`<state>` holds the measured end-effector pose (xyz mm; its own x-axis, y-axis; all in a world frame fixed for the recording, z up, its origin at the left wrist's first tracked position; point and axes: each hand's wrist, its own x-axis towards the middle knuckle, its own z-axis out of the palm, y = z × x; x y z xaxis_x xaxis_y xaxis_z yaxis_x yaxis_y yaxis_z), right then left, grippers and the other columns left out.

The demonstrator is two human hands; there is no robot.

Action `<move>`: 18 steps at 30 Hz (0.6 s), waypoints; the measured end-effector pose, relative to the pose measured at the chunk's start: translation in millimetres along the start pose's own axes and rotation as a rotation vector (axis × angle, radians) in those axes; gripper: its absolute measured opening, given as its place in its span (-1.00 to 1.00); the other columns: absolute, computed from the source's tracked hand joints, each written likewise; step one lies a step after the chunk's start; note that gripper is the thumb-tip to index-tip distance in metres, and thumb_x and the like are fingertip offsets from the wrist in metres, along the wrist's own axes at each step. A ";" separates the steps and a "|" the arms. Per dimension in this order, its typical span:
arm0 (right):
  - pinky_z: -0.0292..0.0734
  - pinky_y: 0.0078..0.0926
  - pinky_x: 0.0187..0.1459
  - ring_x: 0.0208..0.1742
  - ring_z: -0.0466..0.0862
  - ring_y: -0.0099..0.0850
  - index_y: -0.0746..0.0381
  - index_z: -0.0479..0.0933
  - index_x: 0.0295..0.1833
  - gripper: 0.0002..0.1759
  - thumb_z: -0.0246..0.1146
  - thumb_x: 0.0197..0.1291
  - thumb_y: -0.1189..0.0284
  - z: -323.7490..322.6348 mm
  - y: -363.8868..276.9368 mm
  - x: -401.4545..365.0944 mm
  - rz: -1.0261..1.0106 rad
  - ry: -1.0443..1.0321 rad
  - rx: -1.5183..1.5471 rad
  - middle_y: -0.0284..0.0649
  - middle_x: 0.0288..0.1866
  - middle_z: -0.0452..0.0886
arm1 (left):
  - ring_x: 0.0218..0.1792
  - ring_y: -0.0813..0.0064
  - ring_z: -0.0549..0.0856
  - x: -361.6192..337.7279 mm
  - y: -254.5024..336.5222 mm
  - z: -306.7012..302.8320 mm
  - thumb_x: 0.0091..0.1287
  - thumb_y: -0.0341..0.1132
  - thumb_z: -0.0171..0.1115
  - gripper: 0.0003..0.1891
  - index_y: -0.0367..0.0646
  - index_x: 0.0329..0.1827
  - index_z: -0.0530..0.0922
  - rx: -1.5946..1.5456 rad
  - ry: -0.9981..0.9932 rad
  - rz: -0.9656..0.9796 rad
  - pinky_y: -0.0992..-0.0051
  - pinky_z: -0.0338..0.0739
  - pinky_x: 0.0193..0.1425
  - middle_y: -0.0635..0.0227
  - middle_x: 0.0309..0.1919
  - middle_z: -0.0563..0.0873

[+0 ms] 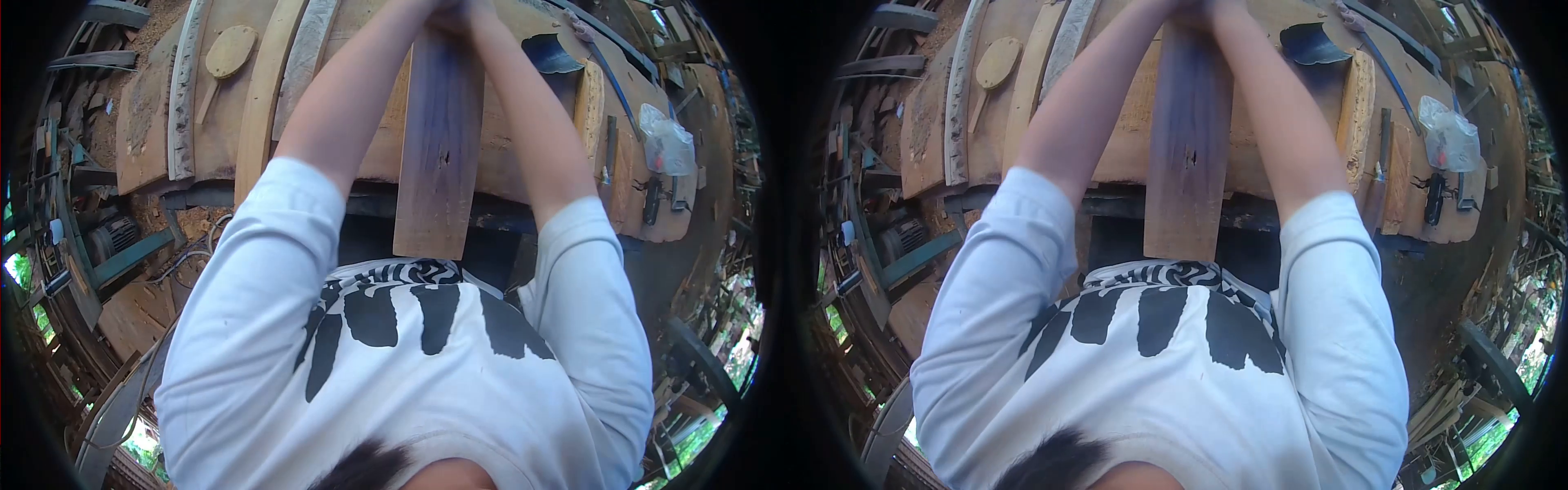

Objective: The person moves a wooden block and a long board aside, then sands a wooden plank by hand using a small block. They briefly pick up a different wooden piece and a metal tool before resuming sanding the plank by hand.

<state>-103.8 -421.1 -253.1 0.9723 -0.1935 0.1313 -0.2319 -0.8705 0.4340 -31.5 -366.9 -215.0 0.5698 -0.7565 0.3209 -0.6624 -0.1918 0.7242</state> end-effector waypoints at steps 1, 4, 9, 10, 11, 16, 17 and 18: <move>0.24 -0.08 0.41 0.38 0.41 -0.18 0.08 0.49 0.23 -0.52 0.02 0.25 0.16 2.0 5.1 5.7 0.002 0.090 0.047 -0.09 0.34 0.51 | 0.28 0.03 0.53 9.2 -5.3 4.0 0.21 -0.14 0.16 -0.55 -0.22 0.08 0.64 -0.021 0.004 0.024 0.24 0.37 0.41 -0.03 0.14 0.63; 0.24 -0.15 0.42 0.38 0.40 -0.20 0.07 0.49 0.23 -0.53 0.01 0.27 0.15 -12.8 -4.3 -3.4 0.019 0.050 0.037 -0.09 0.34 0.51 | 0.31 0.01 0.50 -13.5 10.6 -10.0 0.22 -0.15 0.15 -0.54 -0.22 0.11 0.63 -0.016 -0.001 0.021 0.23 0.35 0.44 -0.03 0.19 0.62; 0.15 -0.05 0.50 0.50 0.29 -0.07 0.24 0.39 0.37 -0.24 0.21 0.09 0.06 -96.1 -68.7 -128.3 0.108 -0.012 0.416 0.07 0.44 0.37 | 0.37 -0.06 0.42 -138.7 39.6 -33.9 0.31 -0.09 0.14 -0.49 -0.26 0.21 0.53 -0.072 -0.168 0.122 0.16 0.33 0.46 -0.03 0.26 0.54; -0.11 0.13 0.58 0.58 0.14 0.00 0.24 0.28 0.47 -0.16 0.19 0.13 0.03 -122.1 -90.2 -164.0 0.205 0.185 0.514 0.09 0.53 0.24 | 0.43 -0.05 0.37 -183.2 57.8 -41.4 0.32 -0.13 0.14 -0.50 -0.27 0.23 0.51 -0.005 -0.060 0.226 0.12 0.28 0.50 -0.01 0.29 0.52; -0.35 0.26 0.58 0.65 -0.02 0.03 0.22 0.15 0.56 -0.13 0.14 0.21 0.04 -140.3 -108.3 -195.9 0.192 0.030 0.705 0.06 0.60 0.10 | 0.50 -0.07 0.27 -224.5 78.7 -60.0 0.30 -0.16 0.16 -0.46 -0.28 0.30 0.46 0.002 -0.155 0.195 0.00 0.18 0.54 -0.02 0.37 0.45; -0.31 0.30 0.56 0.68 -0.09 0.00 0.14 0.09 0.61 -0.16 0.06 0.29 0.02 -185.2 -162.4 -280.7 0.174 -0.158 0.606 -0.01 0.66 0.01 | 0.53 -0.05 0.20 -324.8 123.9 -96.0 0.18 -0.21 0.20 -0.32 -0.36 0.38 0.40 -0.001 -0.339 0.128 -0.03 0.06 0.57 0.01 0.41 0.39; -0.28 0.32 0.56 0.68 -0.07 0.00 0.13 0.09 0.61 -0.16 0.07 0.29 0.00 -184.2 -163.6 -284.9 0.174 -0.149 0.603 -0.03 0.66 0.02 | 0.52 -0.04 0.21 -326.9 125.4 -96.3 0.17 -0.21 0.20 -0.33 -0.37 0.36 0.43 0.008 -0.354 0.118 0.00 0.08 0.56 0.00 0.40 0.40; -0.28 0.32 0.56 0.68 -0.07 0.00 0.13 0.09 0.61 -0.16 0.07 0.29 0.00 -178.7 -160.9 -283.8 0.178 -0.158 0.603 -0.03 0.66 0.02 | 0.52 -0.04 0.21 -322.0 122.3 -93.0 0.17 -0.21 0.20 -0.33 -0.37 0.36 0.43 0.002 -0.360 0.116 0.00 0.08 0.56 0.00 0.40 0.40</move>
<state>-347.8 -145.3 -200.9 0.9240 -0.3823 0.0022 -0.3767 -0.9115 -0.1652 -250.7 -88.7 -173.0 0.2835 -0.9447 0.1649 -0.7133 -0.0928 0.6947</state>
